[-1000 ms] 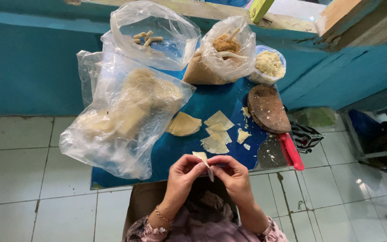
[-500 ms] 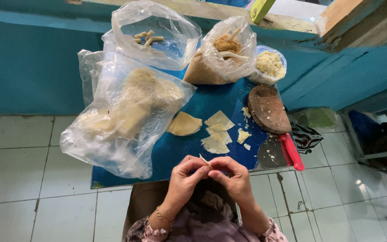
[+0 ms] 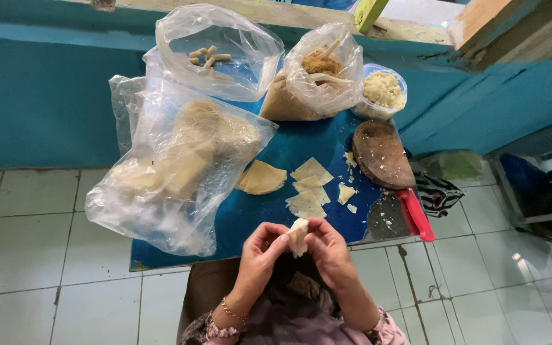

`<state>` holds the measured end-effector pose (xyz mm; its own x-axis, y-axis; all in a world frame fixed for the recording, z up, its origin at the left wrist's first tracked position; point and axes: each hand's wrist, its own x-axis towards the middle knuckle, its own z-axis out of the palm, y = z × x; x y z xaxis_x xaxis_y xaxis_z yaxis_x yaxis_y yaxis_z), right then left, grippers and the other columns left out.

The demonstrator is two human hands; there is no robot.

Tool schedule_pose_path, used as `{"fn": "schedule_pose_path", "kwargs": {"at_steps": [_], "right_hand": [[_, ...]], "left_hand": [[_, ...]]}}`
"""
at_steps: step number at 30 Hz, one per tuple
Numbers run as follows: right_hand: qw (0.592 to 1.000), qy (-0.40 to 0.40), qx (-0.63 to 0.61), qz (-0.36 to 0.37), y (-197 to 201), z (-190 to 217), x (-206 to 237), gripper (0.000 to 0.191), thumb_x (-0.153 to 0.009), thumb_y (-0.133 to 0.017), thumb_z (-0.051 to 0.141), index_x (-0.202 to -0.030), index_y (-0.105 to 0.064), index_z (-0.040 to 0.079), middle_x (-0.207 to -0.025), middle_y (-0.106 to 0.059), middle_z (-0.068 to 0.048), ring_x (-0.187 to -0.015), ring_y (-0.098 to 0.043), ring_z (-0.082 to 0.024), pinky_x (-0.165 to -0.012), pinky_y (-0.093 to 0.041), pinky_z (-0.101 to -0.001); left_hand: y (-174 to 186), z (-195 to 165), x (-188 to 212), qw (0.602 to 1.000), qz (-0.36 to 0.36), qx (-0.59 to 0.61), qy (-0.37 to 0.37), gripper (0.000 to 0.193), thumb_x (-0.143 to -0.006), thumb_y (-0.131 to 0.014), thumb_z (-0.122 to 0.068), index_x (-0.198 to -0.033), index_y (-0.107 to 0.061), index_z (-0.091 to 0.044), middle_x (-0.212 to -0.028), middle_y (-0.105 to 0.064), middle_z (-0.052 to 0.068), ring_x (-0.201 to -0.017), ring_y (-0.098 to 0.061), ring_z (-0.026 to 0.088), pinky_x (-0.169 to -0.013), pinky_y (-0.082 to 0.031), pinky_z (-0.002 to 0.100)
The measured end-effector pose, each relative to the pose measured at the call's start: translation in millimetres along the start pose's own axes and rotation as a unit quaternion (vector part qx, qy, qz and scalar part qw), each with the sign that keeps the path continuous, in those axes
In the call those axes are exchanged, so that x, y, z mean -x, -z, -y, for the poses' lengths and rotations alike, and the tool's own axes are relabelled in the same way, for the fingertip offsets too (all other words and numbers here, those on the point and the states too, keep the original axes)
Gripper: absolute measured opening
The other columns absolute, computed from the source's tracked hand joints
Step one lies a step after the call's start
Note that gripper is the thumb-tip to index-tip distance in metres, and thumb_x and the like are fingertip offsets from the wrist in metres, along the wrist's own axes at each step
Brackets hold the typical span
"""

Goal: The person sits at a small blue table and folds square dough wrappers around a filling by hand, pinching the edges closed one piece at a time. They occasionally reach into a plastic bag of filling, then set the finished folded pieces on the table with the others.

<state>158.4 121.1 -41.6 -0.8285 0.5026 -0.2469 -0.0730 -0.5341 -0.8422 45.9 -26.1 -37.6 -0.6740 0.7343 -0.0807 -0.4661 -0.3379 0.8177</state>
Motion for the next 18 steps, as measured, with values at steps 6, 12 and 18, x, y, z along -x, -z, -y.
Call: {"fn": "schedule_pose_path", "kwargs": {"at_steps": [6, 12, 18], "right_hand": [[0.997, -0.055, -0.061, 0.014, 14.6, -4.8, -1.4, 0.02, -0.097, -0.065, 0.005, -0.115, -0.062, -0.002, -0.102, -0.071, -0.01, -0.091, -0.07, -0.017, -0.081, -0.057, -0.0317], [0.972, -0.129, -0.193, -0.033, 30.9, 11.8, 4.8, 0.02, -0.097, -0.06, 0.011, -0.116, -0.063, 0.006, -0.103, -0.074, -0.009, -0.086, -0.073, -0.02, -0.072, -0.059, -0.036], [0.983, -0.073, -0.148, -0.085, 42.2, 35.5, -11.8, 0.022, -0.096, -0.056, 0.017, -0.114, -0.062, 0.007, -0.102, -0.073, -0.009, -0.083, -0.073, -0.021, -0.066, -0.058, -0.035]], "left_hand": [[5.6, 5.3, 1.2, 0.998, 0.03, 0.057, 0.015, 0.009, -0.1, -0.063, -0.009, -0.105, -0.062, -0.001, -0.104, -0.07, 0.006, -0.094, -0.067, 0.011, -0.086, -0.057, 0.029], [32.1, -9.8, 2.3, 0.974, 0.017, 0.222, 0.039, 0.004, -0.103, -0.059, -0.007, -0.106, -0.058, -0.004, -0.101, -0.067, 0.008, -0.088, -0.066, 0.016, -0.076, -0.055, 0.032], [44.3, -20.8, 1.5, 0.981, -0.005, 0.192, 0.008, 0.005, -0.102, -0.058, -0.006, -0.105, -0.057, -0.003, -0.099, -0.067, 0.009, -0.093, -0.07, 0.019, -0.08, -0.056, 0.032]]}}
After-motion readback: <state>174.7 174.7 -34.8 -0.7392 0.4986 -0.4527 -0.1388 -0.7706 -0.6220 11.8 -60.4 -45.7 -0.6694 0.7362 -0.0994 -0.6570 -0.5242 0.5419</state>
